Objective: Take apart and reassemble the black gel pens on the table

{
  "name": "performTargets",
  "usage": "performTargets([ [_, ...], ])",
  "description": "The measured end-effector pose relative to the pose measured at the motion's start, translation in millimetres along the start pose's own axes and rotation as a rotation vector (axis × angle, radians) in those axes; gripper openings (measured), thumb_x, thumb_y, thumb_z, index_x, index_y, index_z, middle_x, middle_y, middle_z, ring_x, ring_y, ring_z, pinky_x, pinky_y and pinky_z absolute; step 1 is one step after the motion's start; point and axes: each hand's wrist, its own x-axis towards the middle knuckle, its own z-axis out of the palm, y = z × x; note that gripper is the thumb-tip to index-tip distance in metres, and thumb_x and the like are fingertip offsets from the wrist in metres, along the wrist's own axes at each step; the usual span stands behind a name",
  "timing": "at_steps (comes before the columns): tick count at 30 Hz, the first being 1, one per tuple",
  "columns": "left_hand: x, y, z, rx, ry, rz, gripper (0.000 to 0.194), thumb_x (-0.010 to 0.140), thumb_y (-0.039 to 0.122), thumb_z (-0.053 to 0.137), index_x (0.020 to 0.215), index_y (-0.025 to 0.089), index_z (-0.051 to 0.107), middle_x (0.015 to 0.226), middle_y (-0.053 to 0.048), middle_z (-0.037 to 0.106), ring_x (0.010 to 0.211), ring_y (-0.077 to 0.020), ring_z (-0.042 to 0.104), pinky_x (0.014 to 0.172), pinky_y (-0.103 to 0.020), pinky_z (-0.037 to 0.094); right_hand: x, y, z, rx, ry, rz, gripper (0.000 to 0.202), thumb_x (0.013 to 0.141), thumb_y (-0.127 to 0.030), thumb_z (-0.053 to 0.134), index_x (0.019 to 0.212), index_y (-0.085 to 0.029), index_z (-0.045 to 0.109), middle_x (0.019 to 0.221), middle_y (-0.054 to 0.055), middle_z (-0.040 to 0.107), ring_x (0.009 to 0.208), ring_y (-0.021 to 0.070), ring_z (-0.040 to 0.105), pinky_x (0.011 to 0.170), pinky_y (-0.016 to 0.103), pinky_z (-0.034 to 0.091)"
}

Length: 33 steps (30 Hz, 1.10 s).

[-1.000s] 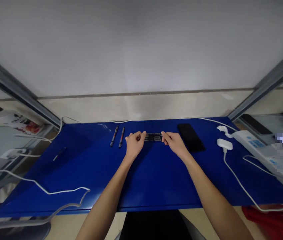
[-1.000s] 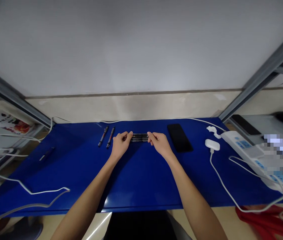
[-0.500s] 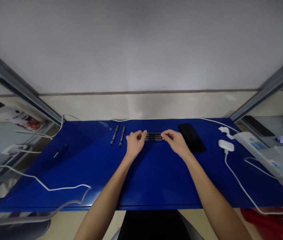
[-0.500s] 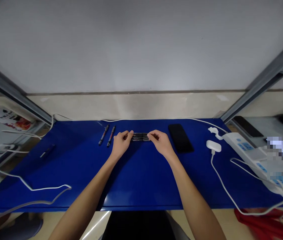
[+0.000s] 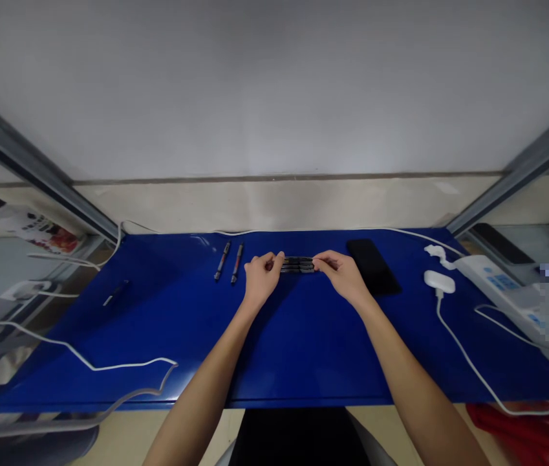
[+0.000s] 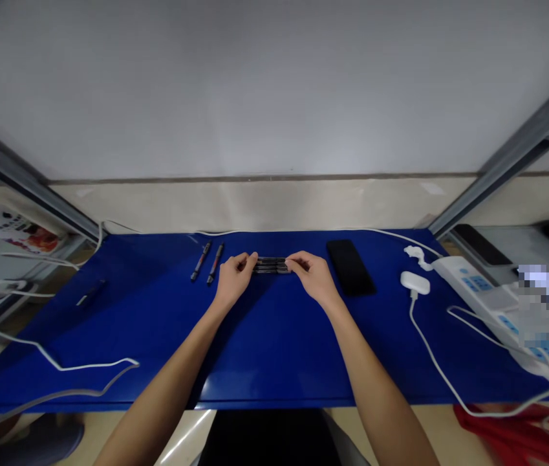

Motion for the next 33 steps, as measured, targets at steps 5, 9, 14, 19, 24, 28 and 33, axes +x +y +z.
performTargets([
  [5, 0.2, -1.0, 0.5, 0.015, -0.014, 0.038, 0.049, 0.092, 0.051, 0.043, 0.056, 0.019, 0.037, 0.053, 0.003, 0.038, 0.059, -0.0129, 0.040, 0.062, -0.026, 0.029, -0.3, -1.4, -0.3, -0.083, -0.018, 0.003, 0.035, 0.090, -0.048, 0.055, 0.071, -0.020, 0.067, 0.067, 0.003, 0.065, 0.066, 0.0177, 0.062, 0.069, 0.032, 0.049],
  [9, 0.7, -3.1, 1.6, 0.015, -0.001, 0.056, 0.049, 0.093, 0.051, 0.043, 0.056, 0.019, 0.034, 0.052, 0.003, 0.035, 0.058, -0.0126, 0.037, 0.063, -0.026, 0.029, 0.6, 1.1, 0.0, -0.006, 0.005, -0.002, 0.023, 0.083, -0.043, 0.066, 0.085, -0.021, 0.068, 0.080, 0.004, 0.070, 0.076, 0.0194, 0.066, 0.074, 0.033, 0.051],
  [14, 0.4, -5.8, 3.3, 0.015, 0.013, 0.088, 0.049, 0.093, 0.050, 0.043, 0.057, 0.019, 0.033, 0.052, 0.004, 0.032, 0.058, -0.0120, 0.034, 0.066, -0.026, 0.031, -0.4, 0.6, -1.7, -0.082, -0.022, 0.039, 0.037, 0.090, -0.050, 0.055, 0.070, -0.020, 0.066, 0.061, 0.001, 0.062, 0.059, 0.0163, 0.058, 0.062, 0.030, 0.046],
  [19, 1.1, -6.6, 3.1, 0.020, 0.012, 0.084, 0.049, 0.093, 0.051, 0.043, 0.057, 0.019, 0.033, 0.053, 0.004, 0.034, 0.059, -0.0123, 0.036, 0.066, -0.026, 0.030, 0.7, 2.5, -0.8, -0.038, -0.019, 0.014, 0.026, 0.084, -0.045, 0.063, 0.078, -0.020, 0.066, 0.074, 0.003, 0.067, 0.070, 0.0183, 0.062, 0.069, 0.031, 0.048],
  [24, 1.4, -6.3, 2.6, 0.008, 0.009, 0.076, 0.050, 0.093, 0.052, 0.042, 0.057, 0.019, 0.031, 0.052, 0.003, 0.033, 0.057, -0.0124, 0.035, 0.063, -0.026, 0.028, 0.9, 1.0, -0.9, -0.024, -0.013, 0.008, 0.029, 0.086, -0.046, 0.061, 0.076, -0.020, 0.067, 0.069, 0.002, 0.065, 0.067, 0.0176, 0.061, 0.068, 0.032, 0.048],
  [28, 0.9, -7.0, 2.7, -0.007, 0.002, 0.086, 0.050, 0.093, 0.052, 0.043, 0.058, 0.019, 0.030, 0.052, 0.004, 0.032, 0.057, -0.0119, 0.034, 0.062, -0.026, 0.027, 0.0, 1.2, -1.3, -0.030, -0.052, 0.021, 0.034, 0.090, -0.047, 0.056, 0.072, -0.020, 0.065, 0.065, 0.002, 0.063, 0.064, 0.0168, 0.060, 0.066, 0.031, 0.047],
  [33, 2.3, -8.9, 2.4, -0.021, 0.014, 0.084, 0.051, 0.093, 0.053, 0.044, 0.057, 0.019, 0.031, 0.052, 0.004, 0.032, 0.055, -0.0112, 0.033, 0.061, -0.026, 0.027, 0.9, 4.5, -1.0, 0.000, -0.028, 0.018, 0.020, 0.082, -0.040, 0.068, 0.087, -0.021, 0.068, 0.084, 0.004, 0.070, 0.076, 0.0187, 0.065, 0.074, 0.032, 0.050],
])
